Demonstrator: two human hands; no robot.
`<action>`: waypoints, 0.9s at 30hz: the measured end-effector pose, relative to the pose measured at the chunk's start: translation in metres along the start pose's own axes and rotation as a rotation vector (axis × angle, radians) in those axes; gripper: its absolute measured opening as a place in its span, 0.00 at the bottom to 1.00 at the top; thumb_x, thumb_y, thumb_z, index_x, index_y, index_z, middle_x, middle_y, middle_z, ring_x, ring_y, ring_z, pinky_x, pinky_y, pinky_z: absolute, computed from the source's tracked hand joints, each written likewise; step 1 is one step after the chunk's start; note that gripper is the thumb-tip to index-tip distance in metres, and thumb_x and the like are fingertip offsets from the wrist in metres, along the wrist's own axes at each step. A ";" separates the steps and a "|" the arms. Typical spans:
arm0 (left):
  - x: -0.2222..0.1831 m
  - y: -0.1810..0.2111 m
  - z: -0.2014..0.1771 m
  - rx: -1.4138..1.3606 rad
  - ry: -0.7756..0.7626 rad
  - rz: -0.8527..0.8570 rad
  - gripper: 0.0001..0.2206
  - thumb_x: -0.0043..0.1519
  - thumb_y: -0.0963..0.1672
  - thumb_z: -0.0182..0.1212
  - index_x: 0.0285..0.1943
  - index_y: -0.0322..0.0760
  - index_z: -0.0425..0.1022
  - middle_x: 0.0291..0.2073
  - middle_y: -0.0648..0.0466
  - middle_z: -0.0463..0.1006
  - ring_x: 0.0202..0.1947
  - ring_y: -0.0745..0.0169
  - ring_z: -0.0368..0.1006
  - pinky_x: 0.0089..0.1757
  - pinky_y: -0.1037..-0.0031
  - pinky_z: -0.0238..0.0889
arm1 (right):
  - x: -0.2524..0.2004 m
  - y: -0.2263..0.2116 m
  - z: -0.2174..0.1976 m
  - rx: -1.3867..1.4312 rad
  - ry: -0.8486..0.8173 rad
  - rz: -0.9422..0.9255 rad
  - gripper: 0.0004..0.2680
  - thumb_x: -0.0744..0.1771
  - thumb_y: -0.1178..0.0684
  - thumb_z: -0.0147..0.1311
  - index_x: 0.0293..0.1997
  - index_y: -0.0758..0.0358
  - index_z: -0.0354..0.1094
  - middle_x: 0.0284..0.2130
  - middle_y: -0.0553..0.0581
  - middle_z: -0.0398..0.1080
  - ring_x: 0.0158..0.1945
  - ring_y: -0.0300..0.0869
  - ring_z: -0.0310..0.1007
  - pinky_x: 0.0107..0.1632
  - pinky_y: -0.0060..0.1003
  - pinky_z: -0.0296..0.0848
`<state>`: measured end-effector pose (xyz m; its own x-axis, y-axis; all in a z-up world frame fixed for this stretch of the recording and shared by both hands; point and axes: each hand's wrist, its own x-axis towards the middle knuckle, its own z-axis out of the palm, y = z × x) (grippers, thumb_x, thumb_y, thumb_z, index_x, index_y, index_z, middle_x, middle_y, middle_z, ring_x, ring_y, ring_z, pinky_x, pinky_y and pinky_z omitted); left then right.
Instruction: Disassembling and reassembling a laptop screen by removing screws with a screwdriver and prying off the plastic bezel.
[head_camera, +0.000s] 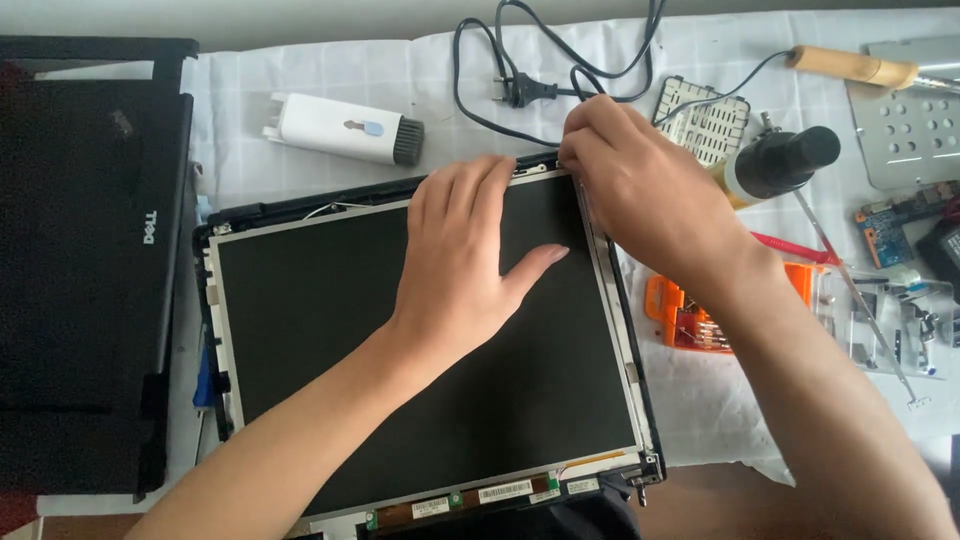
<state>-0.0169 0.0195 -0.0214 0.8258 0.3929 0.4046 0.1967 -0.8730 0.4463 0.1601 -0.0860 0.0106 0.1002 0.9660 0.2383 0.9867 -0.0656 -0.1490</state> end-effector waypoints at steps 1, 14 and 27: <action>0.000 0.000 0.000 0.000 0.000 -0.001 0.31 0.63 0.55 0.68 0.65 0.29 0.67 0.59 0.43 0.72 0.61 0.43 0.66 0.61 0.54 0.58 | 0.000 0.000 0.000 0.001 -0.001 -0.001 0.02 0.71 0.66 0.53 0.41 0.74 0.65 0.46 0.61 0.64 0.47 0.54 0.71 0.21 0.49 0.68; 0.001 0.001 0.000 0.012 0.003 0.001 0.31 0.63 0.55 0.68 0.65 0.29 0.68 0.59 0.43 0.72 0.61 0.43 0.66 0.62 0.53 0.57 | -0.008 0.006 -0.003 -0.311 -0.008 -0.209 0.09 0.63 0.72 0.54 0.42 0.67 0.64 0.48 0.55 0.62 0.39 0.44 0.66 0.20 0.39 0.74; 0.001 0.000 -0.001 -0.012 0.001 0.004 0.30 0.63 0.54 0.69 0.65 0.29 0.67 0.58 0.43 0.72 0.60 0.43 0.66 0.61 0.54 0.58 | -0.013 -0.007 0.004 0.070 0.134 0.077 0.02 0.69 0.67 0.54 0.45 0.72 0.69 0.48 0.60 0.66 0.40 0.54 0.71 0.30 0.53 0.73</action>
<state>-0.0168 0.0202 -0.0205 0.8262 0.3896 0.4069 0.1867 -0.8709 0.4546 0.1512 -0.0972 0.0050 0.1957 0.9165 0.3490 0.9645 -0.1156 -0.2373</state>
